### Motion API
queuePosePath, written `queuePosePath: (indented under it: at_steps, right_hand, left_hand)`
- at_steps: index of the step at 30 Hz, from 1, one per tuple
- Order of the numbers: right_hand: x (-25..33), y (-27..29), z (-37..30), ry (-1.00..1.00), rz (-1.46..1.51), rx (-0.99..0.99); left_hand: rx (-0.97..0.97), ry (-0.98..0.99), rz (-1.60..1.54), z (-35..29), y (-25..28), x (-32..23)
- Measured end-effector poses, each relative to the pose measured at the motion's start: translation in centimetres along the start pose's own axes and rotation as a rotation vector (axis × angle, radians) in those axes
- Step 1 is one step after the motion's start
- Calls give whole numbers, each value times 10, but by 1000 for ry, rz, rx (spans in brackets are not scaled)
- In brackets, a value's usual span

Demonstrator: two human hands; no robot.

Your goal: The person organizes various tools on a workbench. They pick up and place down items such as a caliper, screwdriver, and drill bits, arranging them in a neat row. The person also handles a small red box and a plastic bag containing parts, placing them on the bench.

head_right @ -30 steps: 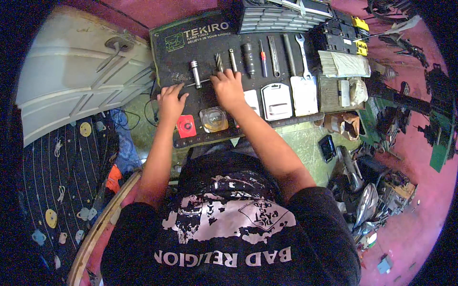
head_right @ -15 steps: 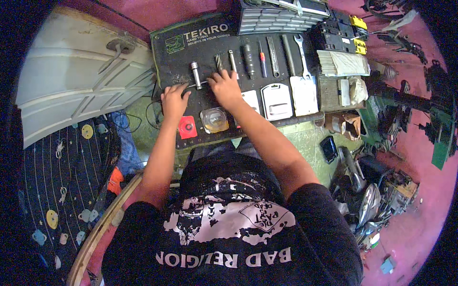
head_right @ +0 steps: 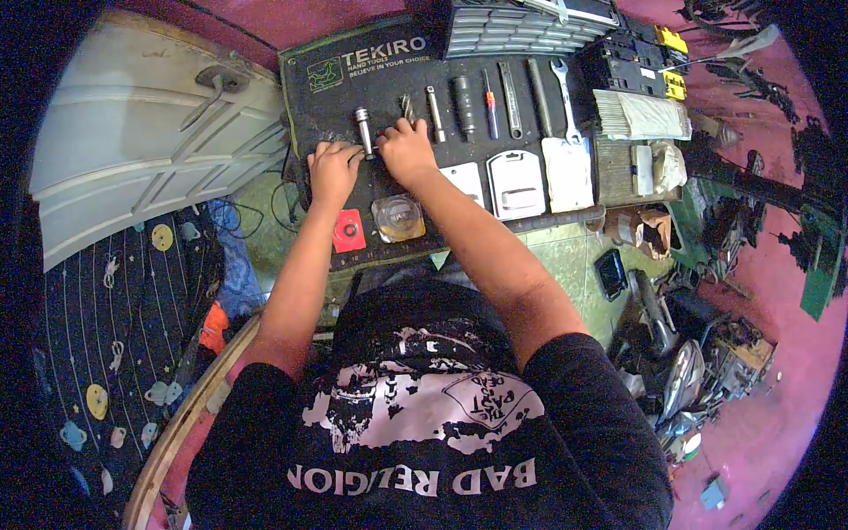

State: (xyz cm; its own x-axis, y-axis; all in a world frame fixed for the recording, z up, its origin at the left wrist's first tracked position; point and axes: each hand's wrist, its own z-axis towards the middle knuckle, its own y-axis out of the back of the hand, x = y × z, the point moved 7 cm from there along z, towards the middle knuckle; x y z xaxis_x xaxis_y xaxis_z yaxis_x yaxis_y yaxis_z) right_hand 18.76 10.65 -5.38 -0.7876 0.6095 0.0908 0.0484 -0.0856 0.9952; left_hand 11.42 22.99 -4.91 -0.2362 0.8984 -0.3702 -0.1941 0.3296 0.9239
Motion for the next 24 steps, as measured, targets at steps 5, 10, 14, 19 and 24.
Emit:
queuePosePath:
  at_steps: [5, 10, 14, 19, 24]
  right_hand:
    - [-1, -2, 5, 57, 61, -18]
    - [-1, -1, 6, 110, 36, 9]
    - [-2, 1, 6, 111, 46, 45]
    - [-3, 0, 5, 95, 16, 23]
    - [-3, 4, 0, 84, 61, 25]
  left_hand:
    - [-52, -78, -12, 2, 0, -4]
    - [-27, -71, -24, 3, -4, -1]
    - [-34, -84, -7, 3, -5, 0]
    - [-26, -66, -17, 3, -2, -1]
    - [19, 22, -51, -1, 0, 0]
